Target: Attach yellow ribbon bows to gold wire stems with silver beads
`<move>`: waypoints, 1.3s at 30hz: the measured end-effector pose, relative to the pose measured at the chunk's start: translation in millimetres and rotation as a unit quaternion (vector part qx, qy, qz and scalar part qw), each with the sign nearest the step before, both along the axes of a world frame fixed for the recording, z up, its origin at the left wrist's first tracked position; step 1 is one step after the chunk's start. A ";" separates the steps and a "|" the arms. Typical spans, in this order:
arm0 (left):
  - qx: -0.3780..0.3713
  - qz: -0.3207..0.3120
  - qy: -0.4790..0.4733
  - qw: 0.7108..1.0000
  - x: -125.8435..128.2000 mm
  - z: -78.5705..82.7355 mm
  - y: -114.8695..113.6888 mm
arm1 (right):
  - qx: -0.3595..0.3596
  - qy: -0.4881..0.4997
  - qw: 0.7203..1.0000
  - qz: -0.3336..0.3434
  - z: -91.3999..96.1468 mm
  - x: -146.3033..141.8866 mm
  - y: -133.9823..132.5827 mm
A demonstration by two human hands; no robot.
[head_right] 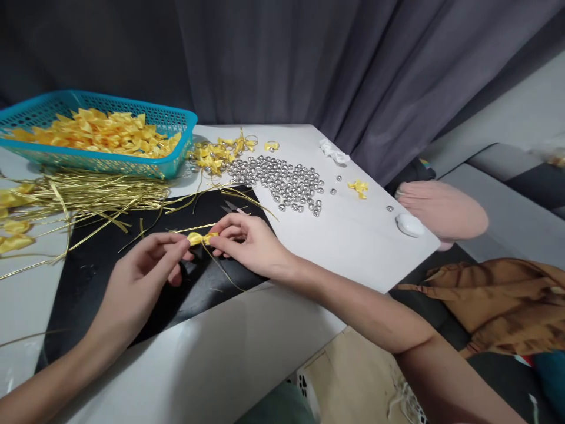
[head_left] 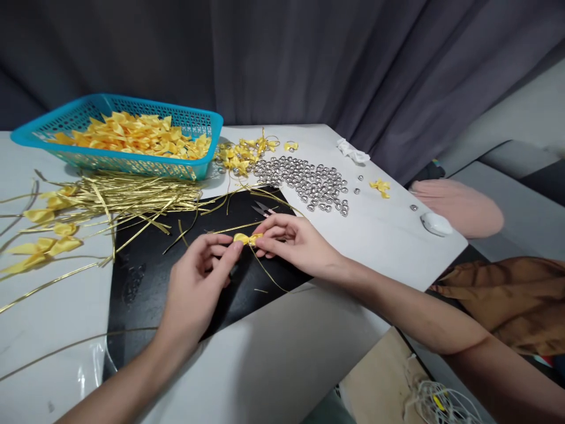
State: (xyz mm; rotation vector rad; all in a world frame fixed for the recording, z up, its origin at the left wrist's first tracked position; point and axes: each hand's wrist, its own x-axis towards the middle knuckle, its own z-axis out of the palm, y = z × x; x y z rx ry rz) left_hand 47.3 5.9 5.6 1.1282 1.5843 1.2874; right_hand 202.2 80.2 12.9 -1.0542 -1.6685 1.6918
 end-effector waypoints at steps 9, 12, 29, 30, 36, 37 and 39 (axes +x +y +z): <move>-0.045 -0.035 -0.100 0.993 -4.1 -0.9 7.5 | 0.038 -0.023 0.999 0.022 0.9 0.7 0.5; -0.050 -0.035 -0.111 0.992 -4.5 -0.5 8.4 | 0.024 -0.043 0.999 0.013 1.9 0.1 -0.1; -0.035 -0.018 -0.182 0.982 -9.7 -2.3 5.4 | -0.062 0.003 0.997 0.055 2.4 -2.5 -1.7; -0.029 -0.021 -0.186 0.982 -9.7 -2.4 4.9 | -0.052 0.002 0.997 0.054 3.0 -2.7 -2.9; -0.018 -0.035 -0.186 0.982 -9.5 -4.3 5.0 | 0.013 0.013 0.999 0.047 3.3 -2.4 -9.8; -0.018 -0.035 -0.182 0.983 -9.7 -4.6 5.4 | 0.024 0.014 0.998 0.048 2.7 -2.5 -10.7; -0.020 -0.039 -0.172 0.984 -10.3 -4.9 6.1 | 0.041 0.017 0.998 0.043 1.7 -2.8 -12.3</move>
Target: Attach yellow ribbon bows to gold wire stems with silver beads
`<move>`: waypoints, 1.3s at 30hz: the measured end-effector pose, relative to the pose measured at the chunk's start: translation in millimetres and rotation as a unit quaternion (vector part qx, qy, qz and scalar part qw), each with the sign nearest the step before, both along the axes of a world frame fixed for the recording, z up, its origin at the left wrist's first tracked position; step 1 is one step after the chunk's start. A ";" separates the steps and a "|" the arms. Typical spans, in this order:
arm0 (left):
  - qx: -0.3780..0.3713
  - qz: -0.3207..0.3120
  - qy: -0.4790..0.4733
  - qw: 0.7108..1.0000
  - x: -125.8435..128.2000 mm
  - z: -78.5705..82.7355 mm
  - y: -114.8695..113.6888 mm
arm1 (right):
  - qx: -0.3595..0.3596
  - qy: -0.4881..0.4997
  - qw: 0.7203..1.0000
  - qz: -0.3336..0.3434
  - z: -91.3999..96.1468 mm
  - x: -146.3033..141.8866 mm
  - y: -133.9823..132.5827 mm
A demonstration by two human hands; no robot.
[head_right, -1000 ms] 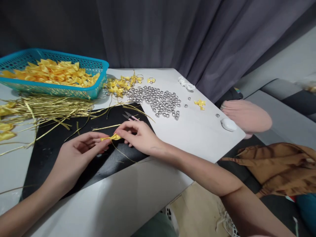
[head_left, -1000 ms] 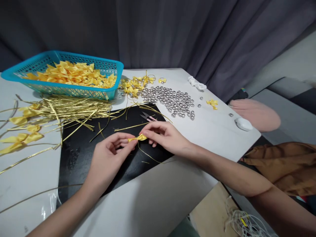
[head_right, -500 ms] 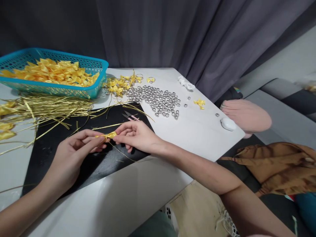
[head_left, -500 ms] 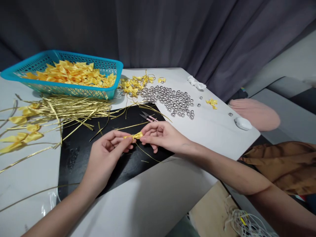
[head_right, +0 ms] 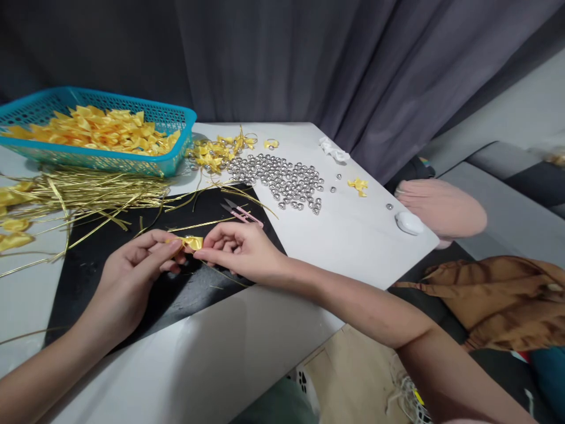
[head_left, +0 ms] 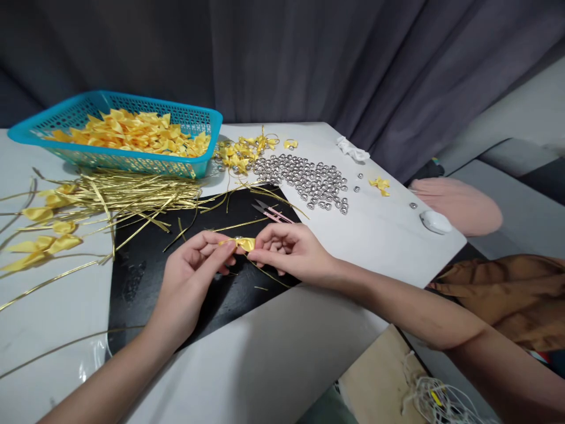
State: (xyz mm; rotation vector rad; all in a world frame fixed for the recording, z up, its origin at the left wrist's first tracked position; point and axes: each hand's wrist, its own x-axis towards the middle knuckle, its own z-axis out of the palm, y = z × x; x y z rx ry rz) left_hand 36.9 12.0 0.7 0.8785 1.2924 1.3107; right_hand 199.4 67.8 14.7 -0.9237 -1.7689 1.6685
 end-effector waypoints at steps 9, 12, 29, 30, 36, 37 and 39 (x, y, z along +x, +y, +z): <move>0.015 -0.008 0.020 1.000 1.3 1.4 -0.3 | -0.008 0.015 1.000 -0.025 -2.7 -0.6 1.0; 0.007 -0.002 0.010 1.000 1.5 0.9 -0.4 | -0.070 0.018 0.997 0.011 -4.6 -0.5 2.3; -0.001 0.034 0.012 0.999 1.5 -0.2 -0.2 | -0.020 -0.025 0.998 0.050 15.1 4.6 4.0; -0.001 0.025 0.006 1.000 0.8 -0.6 -0.3 | -0.013 -0.022 0.999 0.041 13.3 4.6 4.5; 0.003 -0.007 -0.007 1.000 0.2 0.1 -0.6 | 0.037 0.009 0.999 -0.014 7.1 6.3 8.9; -0.001 -0.010 -0.007 1.000 0.4 0.5 -0.4 | 0.044 0.015 0.999 -0.007 6.8 6.5 9.5; -0.007 -0.017 0.002 1.000 0.5 0.9 0.0 | 0.058 0.016 0.998 0.015 6.0 6.7 10.5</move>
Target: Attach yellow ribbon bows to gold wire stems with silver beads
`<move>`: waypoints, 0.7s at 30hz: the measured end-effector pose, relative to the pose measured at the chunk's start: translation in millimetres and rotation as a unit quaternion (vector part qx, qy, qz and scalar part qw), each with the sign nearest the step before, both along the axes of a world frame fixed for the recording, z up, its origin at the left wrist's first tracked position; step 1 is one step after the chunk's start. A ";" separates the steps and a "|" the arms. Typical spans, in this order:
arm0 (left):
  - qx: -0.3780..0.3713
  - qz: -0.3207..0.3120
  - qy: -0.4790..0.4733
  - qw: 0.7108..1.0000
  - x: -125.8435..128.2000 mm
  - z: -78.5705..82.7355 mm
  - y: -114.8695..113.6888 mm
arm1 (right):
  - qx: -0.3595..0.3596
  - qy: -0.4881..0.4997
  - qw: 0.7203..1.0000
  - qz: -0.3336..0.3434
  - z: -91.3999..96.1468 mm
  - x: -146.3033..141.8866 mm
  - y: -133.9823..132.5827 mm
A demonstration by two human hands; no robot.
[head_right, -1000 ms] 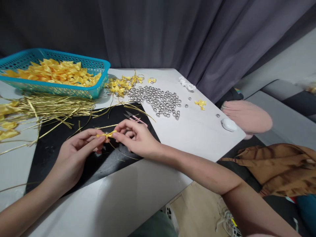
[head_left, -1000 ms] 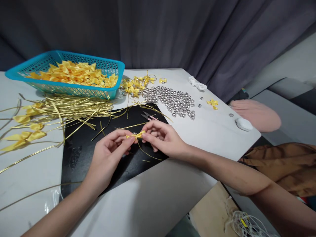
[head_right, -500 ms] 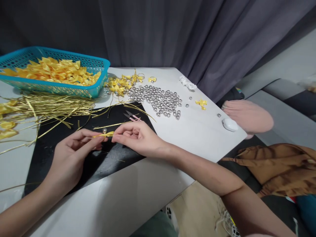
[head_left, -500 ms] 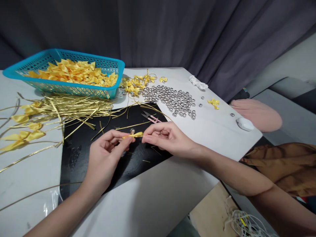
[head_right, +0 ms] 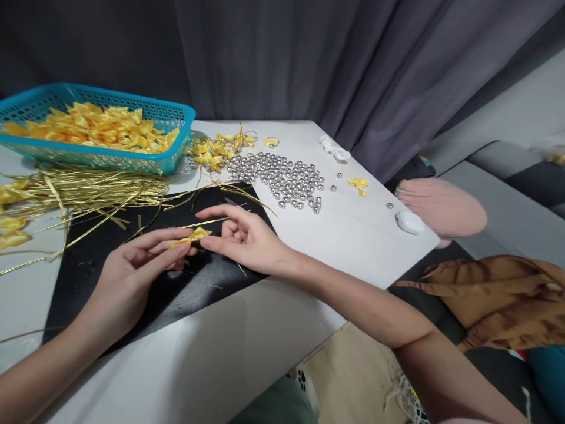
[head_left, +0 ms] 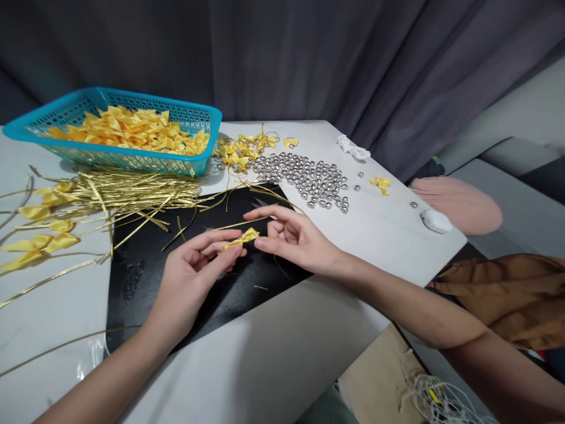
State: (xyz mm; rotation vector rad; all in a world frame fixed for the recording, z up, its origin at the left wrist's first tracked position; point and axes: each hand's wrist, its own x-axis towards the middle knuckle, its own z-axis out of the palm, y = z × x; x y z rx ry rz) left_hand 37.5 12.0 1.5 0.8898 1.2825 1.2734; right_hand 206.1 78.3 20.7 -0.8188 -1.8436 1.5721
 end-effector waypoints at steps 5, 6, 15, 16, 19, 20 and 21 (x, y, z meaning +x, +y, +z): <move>0.008 -0.015 0.047 0.999 1.2 -1.3 1.3 | 0.020 -0.051 0.998 0.005 -6.0 -0.5 3.8; 0.010 -0.012 0.058 0.998 1.8 -1.4 1.6 | 0.022 -0.057 0.998 0.000 -7.3 -0.6 4.9; 0.022 0.004 0.063 0.998 3.9 4.1 -0.1 | 0.032 -0.104 0.994 0.010 1.0 4.7 16.4; 0.014 -0.004 0.063 0.998 3.7 4.3 0.0 | 0.044 -0.111 0.993 0.006 1.3 6.4 19.8; -0.003 -0.015 0.084 0.996 3.7 2.7 1.9 | 0.097 -0.143 0.985 -0.026 -2.1 11.9 33.1; -0.003 -0.021 0.096 0.995 3.7 1.6 2.8 | 0.116 -0.161 0.979 -0.040 -4.0 13.5 37.9; 0.000 -0.033 0.109 0.994 3.6 0.5 3.7 | 0.133 -0.186 0.972 -0.049 -5.8 14.5 42.5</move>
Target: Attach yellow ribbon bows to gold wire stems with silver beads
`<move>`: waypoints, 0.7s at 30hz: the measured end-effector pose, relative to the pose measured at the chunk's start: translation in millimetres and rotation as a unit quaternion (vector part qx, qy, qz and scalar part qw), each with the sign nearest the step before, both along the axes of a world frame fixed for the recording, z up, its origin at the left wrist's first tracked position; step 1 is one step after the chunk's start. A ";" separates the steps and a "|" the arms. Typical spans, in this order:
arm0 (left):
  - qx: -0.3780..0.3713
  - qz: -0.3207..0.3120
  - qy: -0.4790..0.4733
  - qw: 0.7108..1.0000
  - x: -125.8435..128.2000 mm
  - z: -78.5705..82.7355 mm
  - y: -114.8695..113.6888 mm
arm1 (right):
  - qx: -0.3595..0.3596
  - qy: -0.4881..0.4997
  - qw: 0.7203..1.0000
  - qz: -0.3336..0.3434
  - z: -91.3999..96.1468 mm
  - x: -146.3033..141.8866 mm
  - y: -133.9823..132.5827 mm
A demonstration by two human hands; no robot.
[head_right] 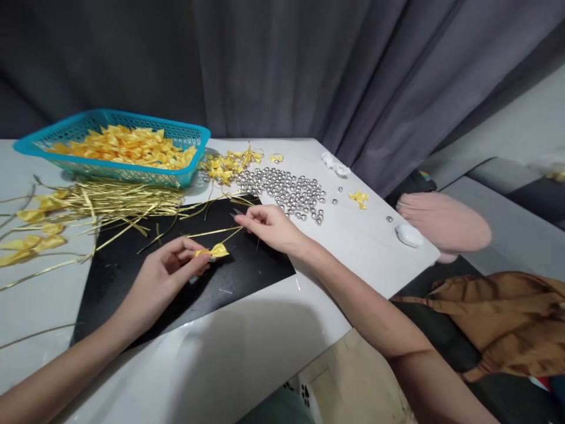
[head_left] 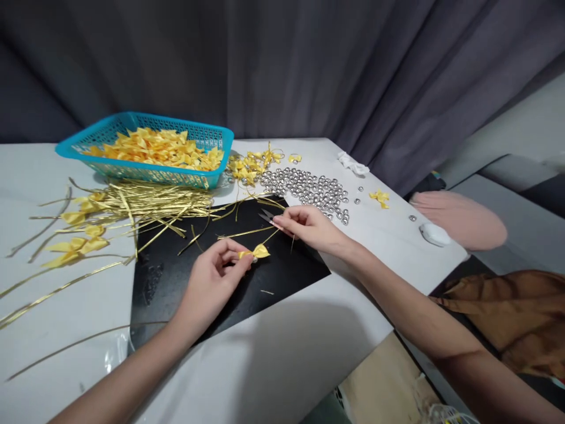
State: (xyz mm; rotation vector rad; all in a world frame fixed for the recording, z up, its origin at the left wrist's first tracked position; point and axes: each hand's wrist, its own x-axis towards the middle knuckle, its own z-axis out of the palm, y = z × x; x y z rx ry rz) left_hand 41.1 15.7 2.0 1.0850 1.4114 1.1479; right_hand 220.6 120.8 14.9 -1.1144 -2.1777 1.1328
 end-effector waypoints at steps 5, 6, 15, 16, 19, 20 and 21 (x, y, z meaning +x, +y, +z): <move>0.041 -0.071 0.125 0.989 -1.2 -3.6 0.9 | 0.125 -0.122 0.985 -0.007 3.4 -9.0 14.0; 0.050 -0.074 0.158 0.983 -1.1 -4.1 0.6 | 0.156 -0.128 0.979 0.000 6.6 -15.3 14.8; 0.088 -0.008 0.183 0.979 1.9 -10.3 2.0 | 0.282 -0.173 0.934 0.136 9.2 -125.0 18.4; 0.091 0.002 0.180 0.979 1.7 -10.8 2.4 | 0.284 -0.181 0.931 0.140 5.9 -135.6 20.0; 0.104 0.031 0.167 0.980 0.6 -12.9 3.7 | 0.290 -0.189 0.928 0.140 -1.8 -156.2 25.1; 0.108 0.041 0.161 0.980 0.1 -13.9 4.2 | 0.291 -0.186 0.929 0.136 -3.1 -159.3 26.7; 0.111 0.051 0.154 0.980 -0.4 -14.9 4.6 | 0.291 -0.181 0.930 0.131 -3.7 -161.0 28.0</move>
